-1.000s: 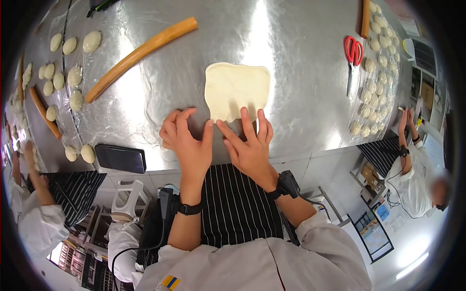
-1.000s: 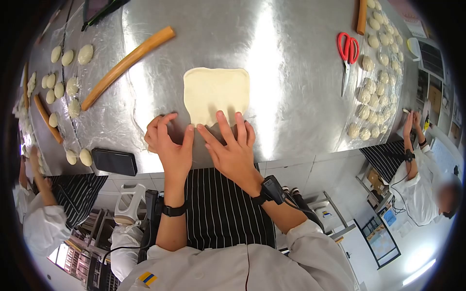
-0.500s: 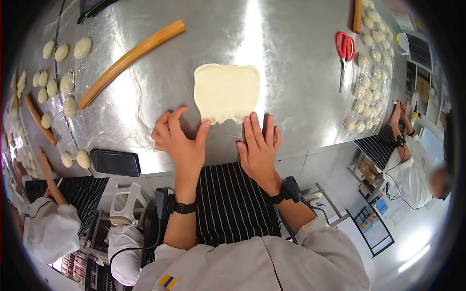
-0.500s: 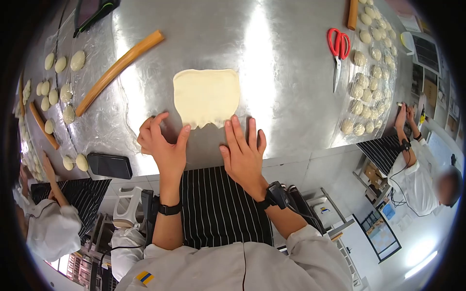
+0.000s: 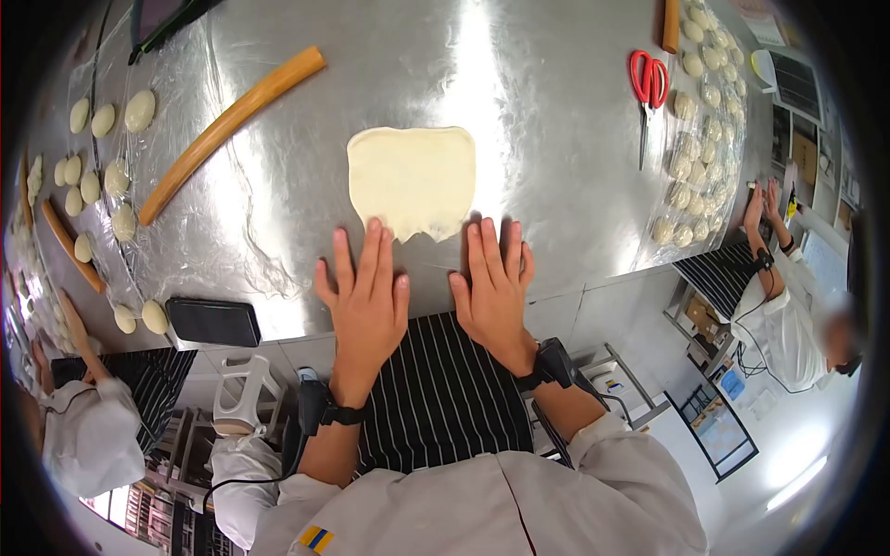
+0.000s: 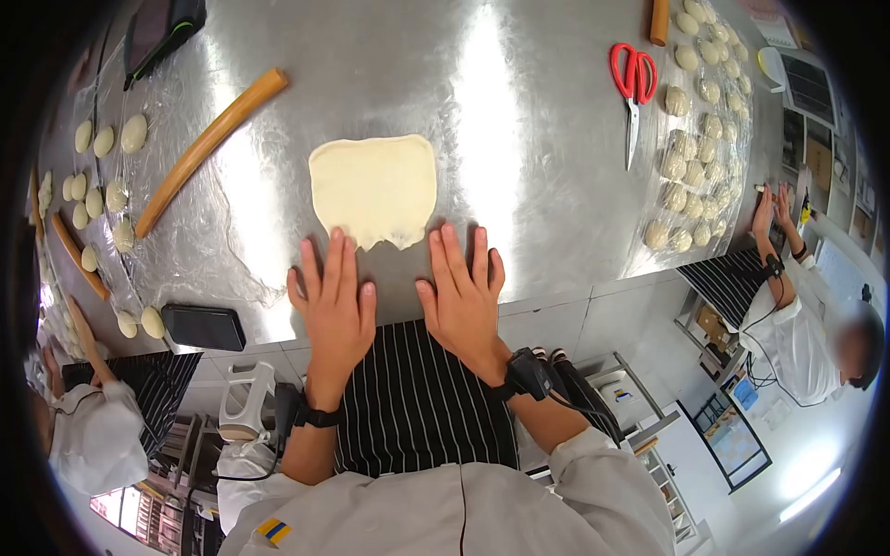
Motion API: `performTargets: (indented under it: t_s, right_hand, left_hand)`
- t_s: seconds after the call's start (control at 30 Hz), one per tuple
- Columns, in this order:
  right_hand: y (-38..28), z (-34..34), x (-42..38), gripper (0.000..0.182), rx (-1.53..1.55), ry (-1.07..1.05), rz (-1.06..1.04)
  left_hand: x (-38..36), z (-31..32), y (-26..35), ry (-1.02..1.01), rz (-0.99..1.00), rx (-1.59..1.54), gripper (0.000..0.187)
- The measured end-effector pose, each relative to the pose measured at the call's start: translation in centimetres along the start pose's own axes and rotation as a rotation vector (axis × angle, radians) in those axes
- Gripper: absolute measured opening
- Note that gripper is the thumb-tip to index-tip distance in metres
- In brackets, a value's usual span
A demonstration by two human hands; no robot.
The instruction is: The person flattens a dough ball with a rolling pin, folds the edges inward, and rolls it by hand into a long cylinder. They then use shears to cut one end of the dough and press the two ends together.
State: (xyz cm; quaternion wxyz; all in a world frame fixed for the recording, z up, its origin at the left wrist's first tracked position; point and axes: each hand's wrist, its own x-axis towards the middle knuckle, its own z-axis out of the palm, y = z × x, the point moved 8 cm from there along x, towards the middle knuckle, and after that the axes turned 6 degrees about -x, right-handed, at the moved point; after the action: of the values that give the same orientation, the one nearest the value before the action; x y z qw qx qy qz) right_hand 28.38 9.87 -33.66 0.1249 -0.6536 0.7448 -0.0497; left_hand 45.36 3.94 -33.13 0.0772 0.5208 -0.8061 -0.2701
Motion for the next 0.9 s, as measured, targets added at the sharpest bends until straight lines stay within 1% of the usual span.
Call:
performTargets:
  t_s: [0.03,0.07,0.13,0.17,0.3,0.37,0.43,0.47,0.53,0.67,0.73,0.77,0.83,0.9]
  right_hand:
    - [0.0,-0.1,0.0,0.062,0.029,0.032,0.003]
    - [0.1,-0.1,0.0,0.062,0.028,0.031,0.003]
    - [-1.2,0.0,0.9,0.061,-0.058,-0.074,-0.102]
    - [-1.1,0.1,0.7,0.061,-0.057,-0.072,-0.099]
    - [-0.4,0.0,0.0,0.06,-0.045,-0.038,-0.076]
    - [-0.2,0.1,-0.1,0.06,-0.028,-0.034,-0.064]
    - [-0.5,-0.3,0.3,0.062,0.084,0.03,-0.111]
    - [-0.5,-0.2,0.5,0.062,0.082,0.026,-0.107]
    - [-1.2,0.2,1.4,0.065,0.005,-0.12,-0.133]
    - [-0.8,0.5,0.3,0.071,0.004,-0.095,-0.138]
    - [-0.3,0.2,0.1,0.072,0.105,-0.019,-0.092]
    - [-0.1,0.3,0.1,0.072,0.1,-0.018,-0.09]
    - [-0.6,0.2,1.1,0.071,0.014,-0.084,-0.134]
    - [-0.6,0.2,1.1,0.07,0.011,-0.087,-0.113]
  left_hand:
    - [-0.5,1.0,0.2,-0.075,0.008,0.03,0.064]
    - [-0.9,1.4,0.1,-0.099,-0.001,0.01,0.066]
    - [-0.9,1.3,0.3,-0.108,-0.013,-0.001,0.066]
    - [-0.8,1.3,0.3,-0.112,-0.025,-0.01,0.066]
    - [-0.7,1.0,0.3,-0.103,-0.015,-0.022,0.067]
    - [-0.6,0.6,0.3,-0.051,-0.043,-0.105,0.067]
    - [-0.2,0.5,0.5,-0.064,-0.024,-0.073,0.067]
    - [-0.2,0.7,0.7,-0.081,-0.007,-0.042,0.067]
    - [-0.1,1.0,0.7,-0.085,-0.022,-0.034,0.067]
    - [-0.3,1.1,0.4,-0.064,-0.019,-0.034,0.066]
    - [-0.4,1.1,0.4,-0.062,-0.023,-0.031,0.066]
    - [-0.3,1.2,0.4,-0.064,-0.031,-0.026,0.066]
    - [-0.3,1.3,0.4,-0.054,-0.024,-0.01,0.066]
    - [-0.4,1.3,0.5,-0.051,-0.013,0.004,0.066]
